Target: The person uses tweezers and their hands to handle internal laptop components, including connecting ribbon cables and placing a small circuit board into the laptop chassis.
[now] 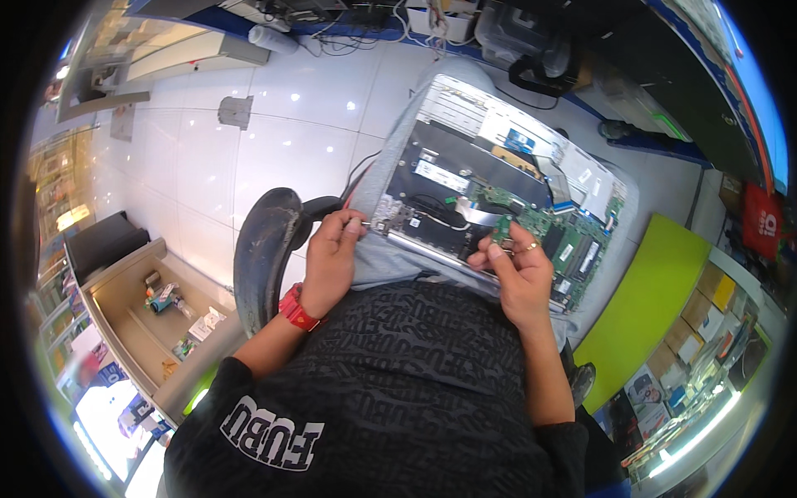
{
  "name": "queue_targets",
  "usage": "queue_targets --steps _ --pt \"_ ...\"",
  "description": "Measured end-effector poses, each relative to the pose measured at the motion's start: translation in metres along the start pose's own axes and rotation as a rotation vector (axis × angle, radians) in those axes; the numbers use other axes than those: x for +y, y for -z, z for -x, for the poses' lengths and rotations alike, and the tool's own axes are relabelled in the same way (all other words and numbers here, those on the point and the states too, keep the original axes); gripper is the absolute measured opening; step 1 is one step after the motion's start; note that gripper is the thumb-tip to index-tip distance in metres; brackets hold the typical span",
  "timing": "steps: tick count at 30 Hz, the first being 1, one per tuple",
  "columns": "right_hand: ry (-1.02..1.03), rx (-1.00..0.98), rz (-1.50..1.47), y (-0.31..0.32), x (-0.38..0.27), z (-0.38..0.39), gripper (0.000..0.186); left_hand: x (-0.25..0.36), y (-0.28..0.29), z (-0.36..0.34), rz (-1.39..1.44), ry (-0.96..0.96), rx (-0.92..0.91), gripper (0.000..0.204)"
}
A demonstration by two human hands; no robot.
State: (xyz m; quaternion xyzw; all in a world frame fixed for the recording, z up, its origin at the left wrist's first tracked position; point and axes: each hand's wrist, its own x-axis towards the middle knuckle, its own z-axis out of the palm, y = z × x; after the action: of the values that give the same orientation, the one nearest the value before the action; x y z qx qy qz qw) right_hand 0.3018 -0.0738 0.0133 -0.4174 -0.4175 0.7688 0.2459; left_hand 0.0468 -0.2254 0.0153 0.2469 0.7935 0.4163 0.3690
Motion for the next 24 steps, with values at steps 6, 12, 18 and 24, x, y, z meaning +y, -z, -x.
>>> queue_targets --steps 6,12,18,24 --pt "-0.018 0.012 0.022 -0.005 -0.004 -0.001 0.040 0.002 0.004 -0.005 0.011 0.082 -0.059 0.023" --pt "-0.019 0.008 0.030 -0.005 -0.006 -0.002 0.039 0.001 0.008 -0.011 -0.010 0.099 -0.105 0.025" --pt "-0.023 0.024 0.036 -0.003 -0.003 -0.003 0.039 0.004 0.008 -0.016 -0.075 0.069 -0.125 0.028" --pt "-0.001 0.015 0.021 -0.004 -0.002 -0.003 0.040 0.002 0.002 -0.016 0.012 0.110 -0.086 0.030"
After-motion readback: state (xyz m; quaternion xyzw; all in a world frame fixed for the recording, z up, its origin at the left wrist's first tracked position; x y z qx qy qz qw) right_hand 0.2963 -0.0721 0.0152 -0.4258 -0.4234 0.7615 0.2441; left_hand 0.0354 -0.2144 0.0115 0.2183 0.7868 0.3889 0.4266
